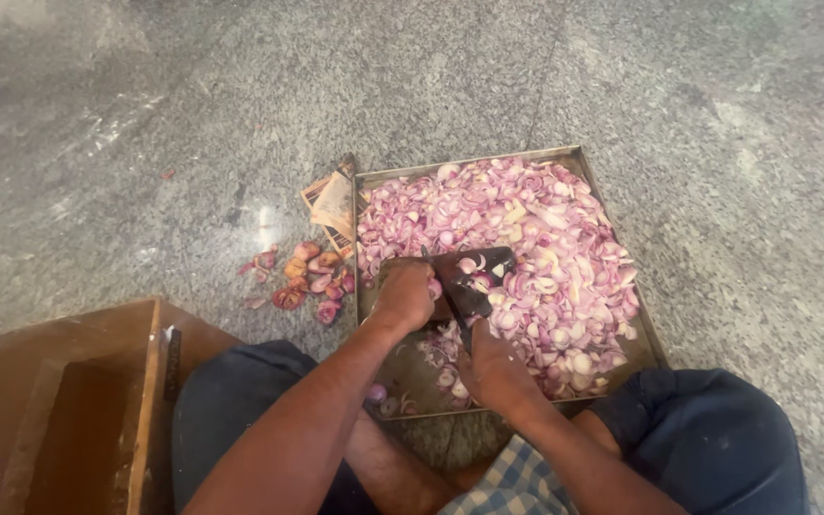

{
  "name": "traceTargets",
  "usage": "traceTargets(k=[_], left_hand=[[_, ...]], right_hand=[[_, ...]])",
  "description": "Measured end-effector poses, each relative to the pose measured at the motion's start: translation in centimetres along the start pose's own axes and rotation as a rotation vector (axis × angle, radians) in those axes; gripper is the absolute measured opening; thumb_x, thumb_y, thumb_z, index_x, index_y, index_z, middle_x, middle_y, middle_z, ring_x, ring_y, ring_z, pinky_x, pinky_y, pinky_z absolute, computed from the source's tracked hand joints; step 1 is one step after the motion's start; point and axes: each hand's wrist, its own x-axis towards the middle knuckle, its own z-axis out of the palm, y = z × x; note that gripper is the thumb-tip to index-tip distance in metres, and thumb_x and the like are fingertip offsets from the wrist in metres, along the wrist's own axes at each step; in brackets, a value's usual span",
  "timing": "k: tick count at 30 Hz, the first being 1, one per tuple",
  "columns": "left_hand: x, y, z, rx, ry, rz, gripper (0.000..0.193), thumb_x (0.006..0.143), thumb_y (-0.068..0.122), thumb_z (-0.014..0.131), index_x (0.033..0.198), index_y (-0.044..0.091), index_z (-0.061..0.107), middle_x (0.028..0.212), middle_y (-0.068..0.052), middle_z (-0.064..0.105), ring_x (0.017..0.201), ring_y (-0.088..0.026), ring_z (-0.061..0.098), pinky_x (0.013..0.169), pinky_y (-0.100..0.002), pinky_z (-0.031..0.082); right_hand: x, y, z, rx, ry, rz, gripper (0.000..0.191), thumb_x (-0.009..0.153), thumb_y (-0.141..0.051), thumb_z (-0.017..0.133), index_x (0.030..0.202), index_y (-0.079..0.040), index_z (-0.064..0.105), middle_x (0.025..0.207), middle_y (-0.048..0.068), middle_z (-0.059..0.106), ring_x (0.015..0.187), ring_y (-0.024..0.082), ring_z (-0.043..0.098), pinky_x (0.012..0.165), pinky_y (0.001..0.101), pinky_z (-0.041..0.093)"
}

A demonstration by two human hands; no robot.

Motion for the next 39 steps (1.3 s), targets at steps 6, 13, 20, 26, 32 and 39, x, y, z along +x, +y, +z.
traceTargets(k=[6, 13, 20, 26, 32, 39], left_hand=[[-0.5, 2.0, -0.6, 0.043, -0.110, -0.021, 0.019, 0.085, 0.011, 0.072, 0.093, -0.006, 0.071, 0.098, -0.030, 0.070, 0.102, -0.047, 0.067, 0.092, -0.052, 0.053], [0.2, 3.4, -1.6, 0.067, -0.161, -0.066, 0.020, 0.083, 0.009, 0.071, 0.098, -0.004, 0.072, 0.106, -0.031, 0.067, 0.106, -0.048, 0.065, 0.093, -0.052, 0.053], [0.7, 3.2, -1.7, 0.072, -0.205, -0.086, 0.016, 0.089, 0.007, 0.064, 0.096, -0.005, 0.073, 0.104, -0.032, 0.070, 0.104, -0.048, 0.068, 0.093, -0.053, 0.054], [1.3, 2.6, -0.7, 0.120, -0.223, -0.054, 0.020, 0.084, 0.006, 0.068, 0.098, -0.007, 0.073, 0.099, -0.034, 0.070, 0.100, -0.046, 0.070, 0.093, -0.050, 0.055], [1.0, 2.1, -0.4, 0.039, -0.108, -0.011, 0.015, 0.082, 0.004, 0.067, 0.088, -0.007, 0.074, 0.092, -0.032, 0.070, 0.093, -0.047, 0.070, 0.084, -0.051, 0.058], [1.7, 1.2, 1.1, 0.111, -0.123, -0.062, 0.020, 0.082, 0.010, 0.069, 0.091, -0.007, 0.074, 0.092, -0.034, 0.069, 0.092, -0.049, 0.070, 0.086, -0.053, 0.056]], right_hand=[[-0.5, -2.1, -1.5, -0.288, 0.049, -0.183, 0.052, 0.093, -0.008, 0.048, 0.137, 0.016, 0.035, 0.093, 0.032, 0.069, 0.089, 0.047, 0.070, 0.080, 0.0555, 0.055], [0.2, -7.3, -5.9, -0.295, -0.246, 0.246, 0.031, 0.096, -0.011, 0.043, 0.123, 0.005, 0.044, 0.104, 0.030, 0.070, 0.101, 0.047, 0.069, 0.090, 0.0555, 0.053], [1.3, -6.5, -3.4, -0.287, -0.099, 0.031, 0.037, 0.093, -0.007, 0.041, 0.125, 0.011, 0.042, 0.101, 0.031, 0.070, 0.096, 0.047, 0.071, 0.083, 0.0541, 0.057], [1.6, -7.2, -4.0, -0.205, -0.193, 0.279, 0.033, 0.099, -0.013, 0.039, 0.129, 0.000, 0.046, 0.112, 0.030, 0.068, 0.107, 0.048, 0.066, 0.092, 0.0598, 0.050], [2.7, -4.3, -0.9, -0.163, -0.088, 0.128, 0.035, 0.102, -0.014, 0.035, 0.133, 0.001, 0.043, 0.112, 0.032, 0.067, 0.106, 0.050, 0.064, 0.090, 0.0596, 0.050], [2.8, -2.6, 0.6, -0.203, -0.112, 0.120, 0.034, 0.099, -0.012, 0.038, 0.128, 0.004, 0.042, 0.107, 0.032, 0.068, 0.101, 0.049, 0.068, 0.086, 0.0580, 0.053]])
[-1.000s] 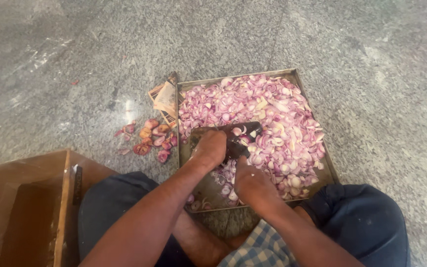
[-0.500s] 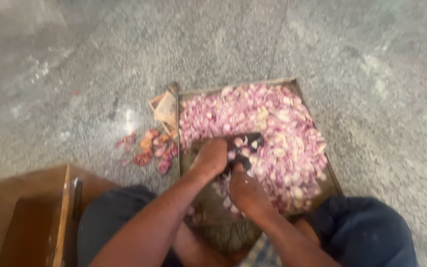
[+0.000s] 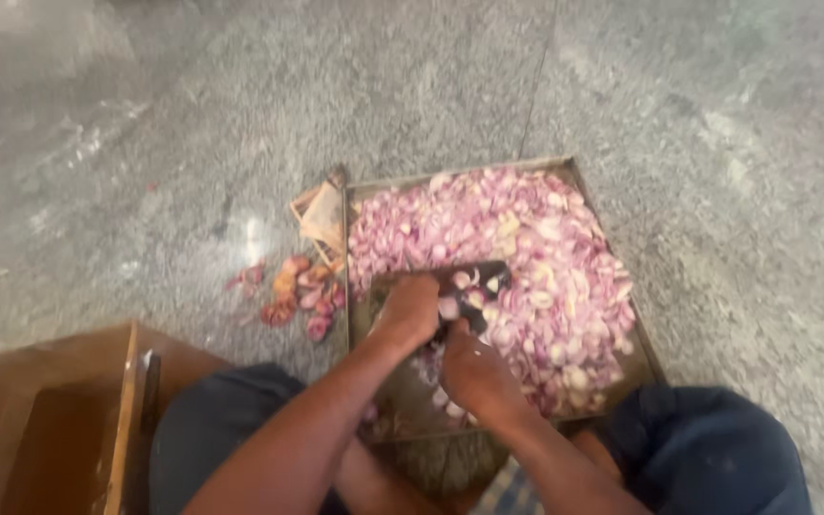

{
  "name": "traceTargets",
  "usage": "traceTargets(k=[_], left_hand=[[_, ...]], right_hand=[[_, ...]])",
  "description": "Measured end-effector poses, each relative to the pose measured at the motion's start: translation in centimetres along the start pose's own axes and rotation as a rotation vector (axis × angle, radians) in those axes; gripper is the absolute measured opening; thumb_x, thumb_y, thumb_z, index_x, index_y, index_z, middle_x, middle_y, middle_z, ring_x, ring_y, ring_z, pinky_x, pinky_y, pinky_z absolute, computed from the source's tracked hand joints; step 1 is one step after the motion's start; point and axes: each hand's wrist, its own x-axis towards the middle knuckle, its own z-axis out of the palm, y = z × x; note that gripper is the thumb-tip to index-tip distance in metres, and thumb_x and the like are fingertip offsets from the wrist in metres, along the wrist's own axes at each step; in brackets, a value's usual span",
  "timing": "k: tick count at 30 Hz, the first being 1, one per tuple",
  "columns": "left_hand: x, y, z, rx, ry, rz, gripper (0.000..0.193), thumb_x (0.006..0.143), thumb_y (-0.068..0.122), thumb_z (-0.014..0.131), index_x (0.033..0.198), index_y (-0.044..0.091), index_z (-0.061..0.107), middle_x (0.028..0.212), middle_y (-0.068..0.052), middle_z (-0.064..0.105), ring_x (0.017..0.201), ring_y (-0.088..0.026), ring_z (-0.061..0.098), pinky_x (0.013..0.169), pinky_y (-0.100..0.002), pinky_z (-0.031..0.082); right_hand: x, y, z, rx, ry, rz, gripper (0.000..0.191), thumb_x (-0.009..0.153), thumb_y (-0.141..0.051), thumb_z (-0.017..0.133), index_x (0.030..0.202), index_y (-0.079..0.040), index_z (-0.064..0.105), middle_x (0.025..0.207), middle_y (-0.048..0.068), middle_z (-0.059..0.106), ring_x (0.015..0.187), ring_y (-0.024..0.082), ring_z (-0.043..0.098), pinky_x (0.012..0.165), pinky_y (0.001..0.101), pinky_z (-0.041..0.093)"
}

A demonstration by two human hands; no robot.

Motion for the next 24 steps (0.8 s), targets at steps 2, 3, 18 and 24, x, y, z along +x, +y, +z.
traceTargets(k=[2, 3, 18, 24], left_hand=[[-0.2, -0.2, 0.3, -0.013, 0.010, -0.030, 0.018, 0.083, 0.005, 0.065, 0.093, -0.006, 0.075, 0.094, -0.034, 0.069, 0.095, -0.050, 0.070, 0.088, -0.054, 0.055], [-0.4, -0.2, 0.3, -0.061, -0.008, -0.052, 0.018, 0.087, 0.007, 0.064, 0.093, -0.006, 0.075, 0.095, -0.033, 0.069, 0.097, -0.049, 0.070, 0.088, -0.054, 0.056], [-0.1, 0.0, 1.4, -0.067, -0.014, 0.030, 0.015, 0.082, 0.005, 0.064, 0.089, -0.004, 0.074, 0.096, -0.030, 0.071, 0.098, -0.046, 0.069, 0.090, -0.052, 0.054], [-0.6, 0.1, 0.8, -0.116, -0.019, 0.012, 0.020, 0.084, 0.001, 0.060, 0.099, -0.004, 0.071, 0.106, -0.033, 0.068, 0.105, -0.049, 0.065, 0.092, -0.054, 0.052]], right_hand=[[-0.3, -1.0, -0.9, 0.057, -0.079, 0.126, 0.034, 0.097, -0.013, 0.040, 0.127, 0.003, 0.043, 0.107, 0.032, 0.068, 0.102, 0.049, 0.068, 0.087, 0.0586, 0.052], [-0.5, -1.5, -1.4, 0.118, -0.070, 0.144, 0.032, 0.098, -0.012, 0.040, 0.125, 0.003, 0.044, 0.106, 0.033, 0.068, 0.102, 0.050, 0.068, 0.087, 0.0581, 0.053], [-3.8, -0.5, -3.8, -0.106, -0.029, 0.048, 0.038, 0.095, -0.009, 0.044, 0.131, 0.004, 0.043, 0.105, 0.028, 0.070, 0.101, 0.046, 0.069, 0.088, 0.0562, 0.053], [-2.2, -2.2, -5.4, -0.103, -0.042, 0.064, 0.034, 0.099, -0.011, 0.041, 0.127, 0.007, 0.043, 0.105, 0.030, 0.071, 0.102, 0.047, 0.070, 0.090, 0.0566, 0.054]])
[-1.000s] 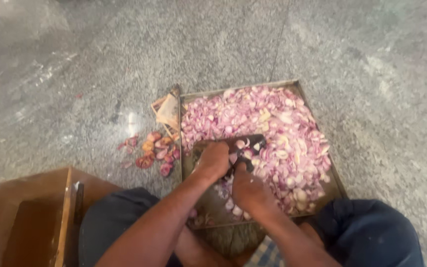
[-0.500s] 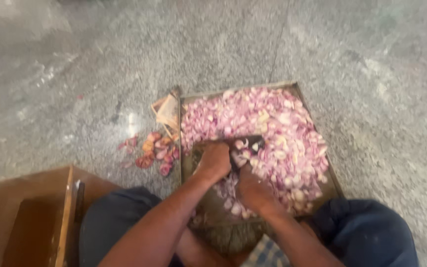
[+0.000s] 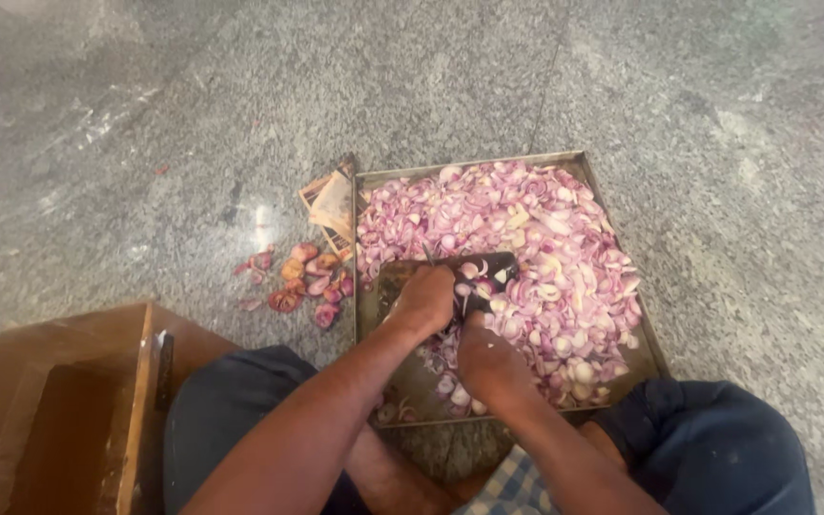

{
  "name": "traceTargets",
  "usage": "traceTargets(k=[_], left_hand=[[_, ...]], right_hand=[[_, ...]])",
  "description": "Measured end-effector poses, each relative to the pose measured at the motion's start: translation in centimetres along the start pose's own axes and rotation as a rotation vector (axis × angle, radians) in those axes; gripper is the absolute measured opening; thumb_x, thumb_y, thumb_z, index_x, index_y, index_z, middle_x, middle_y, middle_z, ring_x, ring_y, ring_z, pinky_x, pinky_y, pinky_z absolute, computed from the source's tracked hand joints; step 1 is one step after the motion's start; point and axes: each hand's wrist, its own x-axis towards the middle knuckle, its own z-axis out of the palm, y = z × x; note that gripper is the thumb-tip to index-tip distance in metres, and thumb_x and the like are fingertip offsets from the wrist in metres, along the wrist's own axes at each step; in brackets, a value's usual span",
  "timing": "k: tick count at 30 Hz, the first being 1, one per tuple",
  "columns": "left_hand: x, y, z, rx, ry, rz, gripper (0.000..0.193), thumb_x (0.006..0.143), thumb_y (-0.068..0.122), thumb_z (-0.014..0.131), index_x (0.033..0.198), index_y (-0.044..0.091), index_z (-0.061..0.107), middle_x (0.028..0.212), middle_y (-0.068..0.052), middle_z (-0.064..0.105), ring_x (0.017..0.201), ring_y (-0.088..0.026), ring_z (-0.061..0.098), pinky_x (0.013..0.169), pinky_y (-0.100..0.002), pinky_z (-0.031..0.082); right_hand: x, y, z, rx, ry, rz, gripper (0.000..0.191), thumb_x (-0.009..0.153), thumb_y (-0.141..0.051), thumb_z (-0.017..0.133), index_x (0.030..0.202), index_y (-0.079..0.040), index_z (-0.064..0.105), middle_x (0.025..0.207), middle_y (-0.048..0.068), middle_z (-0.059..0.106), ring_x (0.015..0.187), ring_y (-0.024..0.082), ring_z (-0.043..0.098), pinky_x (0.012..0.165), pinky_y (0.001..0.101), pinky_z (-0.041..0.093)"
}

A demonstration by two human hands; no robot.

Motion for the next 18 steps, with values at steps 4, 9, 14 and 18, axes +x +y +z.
traceTargets(k=[4, 9, 14, 18], left_hand=[[0.4, -0.6, 0.8, 0.050, -0.009, 0.065, 0.017, 0.086, 0.003, 0.060, 0.097, -0.004, 0.070, 0.107, -0.030, 0.069, 0.107, -0.048, 0.066, 0.094, -0.053, 0.054], [0.9, -1.1, 1.4, 0.097, 0.061, 0.096, 0.019, 0.081, 0.001, 0.060, 0.095, -0.003, 0.071, 0.105, -0.029, 0.070, 0.107, -0.047, 0.065, 0.092, -0.055, 0.053], [0.4, -0.4, 0.8, 0.039, -0.017, 0.015, 0.018, 0.087, 0.004, 0.059, 0.097, -0.003, 0.072, 0.107, -0.030, 0.070, 0.106, -0.047, 0.067, 0.093, -0.053, 0.054], [0.2, 0.1, -0.1, 0.084, -0.042, 0.033, 0.018, 0.086, 0.003, 0.059, 0.096, -0.004, 0.072, 0.104, -0.031, 0.070, 0.105, -0.046, 0.069, 0.094, -0.052, 0.055]], right_hand=[[0.1, 0.4, 0.7, 0.003, -0.072, 0.059, 0.036, 0.091, -0.011, 0.050, 0.121, 0.008, 0.045, 0.103, 0.031, 0.072, 0.103, 0.047, 0.070, 0.094, 0.0565, 0.052], [0.7, 0.1, 1.6, -0.035, -0.003, -0.041, 0.045, 0.091, -0.012, 0.049, 0.130, 0.010, 0.041, 0.109, 0.030, 0.069, 0.104, 0.046, 0.070, 0.091, 0.0567, 0.053], [1.1, -0.2, 1.9, 0.012, -0.012, -0.045, 0.049, 0.093, -0.010, 0.044, 0.134, 0.015, 0.036, 0.107, 0.033, 0.069, 0.101, 0.048, 0.069, 0.088, 0.0566, 0.054], [1.4, 0.2, 2.6, 0.082, -0.060, 0.050, 0.040, 0.092, -0.012, 0.048, 0.126, 0.009, 0.042, 0.104, 0.034, 0.069, 0.103, 0.049, 0.068, 0.091, 0.0580, 0.053]])
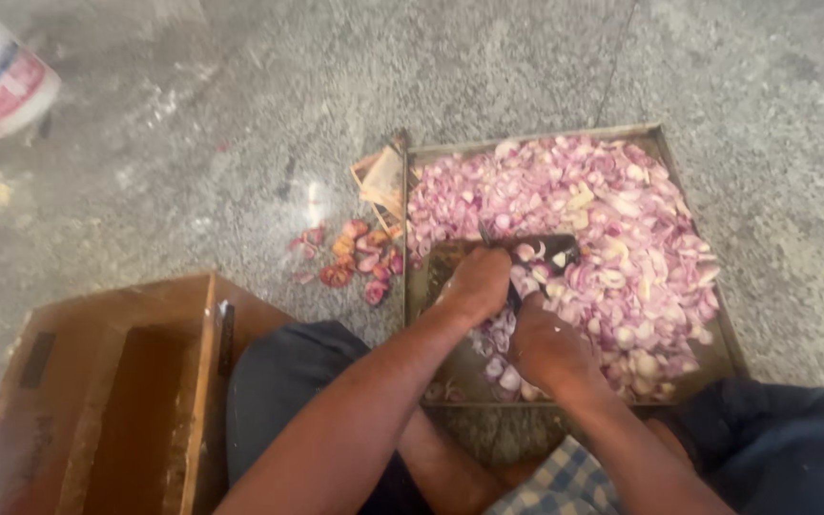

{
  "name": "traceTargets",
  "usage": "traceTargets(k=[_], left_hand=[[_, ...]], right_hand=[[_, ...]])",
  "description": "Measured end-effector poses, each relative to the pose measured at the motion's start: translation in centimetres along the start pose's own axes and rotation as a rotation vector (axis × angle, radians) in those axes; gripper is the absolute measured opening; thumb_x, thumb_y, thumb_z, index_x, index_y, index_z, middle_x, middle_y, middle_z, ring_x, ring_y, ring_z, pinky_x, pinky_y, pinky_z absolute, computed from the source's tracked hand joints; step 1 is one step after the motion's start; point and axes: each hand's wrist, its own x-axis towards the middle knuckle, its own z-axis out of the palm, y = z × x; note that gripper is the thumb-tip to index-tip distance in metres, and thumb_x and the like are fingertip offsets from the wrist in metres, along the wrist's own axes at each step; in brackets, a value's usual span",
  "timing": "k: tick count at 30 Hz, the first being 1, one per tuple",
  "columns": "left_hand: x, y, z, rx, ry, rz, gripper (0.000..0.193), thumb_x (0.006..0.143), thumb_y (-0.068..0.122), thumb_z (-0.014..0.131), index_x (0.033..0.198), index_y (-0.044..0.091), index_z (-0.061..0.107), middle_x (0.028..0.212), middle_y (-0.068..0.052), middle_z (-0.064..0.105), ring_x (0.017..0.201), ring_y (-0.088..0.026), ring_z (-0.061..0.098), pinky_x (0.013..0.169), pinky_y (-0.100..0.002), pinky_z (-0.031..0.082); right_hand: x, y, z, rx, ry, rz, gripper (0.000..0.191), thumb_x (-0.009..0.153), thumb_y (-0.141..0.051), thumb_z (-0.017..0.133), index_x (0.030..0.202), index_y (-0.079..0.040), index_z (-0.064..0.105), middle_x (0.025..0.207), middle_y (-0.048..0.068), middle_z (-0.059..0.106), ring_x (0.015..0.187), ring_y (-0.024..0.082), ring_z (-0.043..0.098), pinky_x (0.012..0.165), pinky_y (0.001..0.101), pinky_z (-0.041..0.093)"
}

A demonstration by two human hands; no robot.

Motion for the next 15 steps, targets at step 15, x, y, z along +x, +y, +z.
traceTargets(k=[15], left_hand=[[-1.1, 0.9, -1.1, -0.072, 0.067, 0.023, 0.019, 0.081, 0.002, 0.061, 0.094, -0.003, 0.073, 0.101, -0.029, 0.071, 0.100, -0.046, 0.069, 0.087, -0.053, 0.056]], right_hand=[[1.7, 0.9, 2.4, 0.035, 0.057, -0.069, 0.053, 0.091, -0.008, 0.050, 0.134, 0.016, 0.031, 0.105, 0.036, 0.068, 0.103, 0.050, 0.068, 0.090, 0.0568, 0.054]])
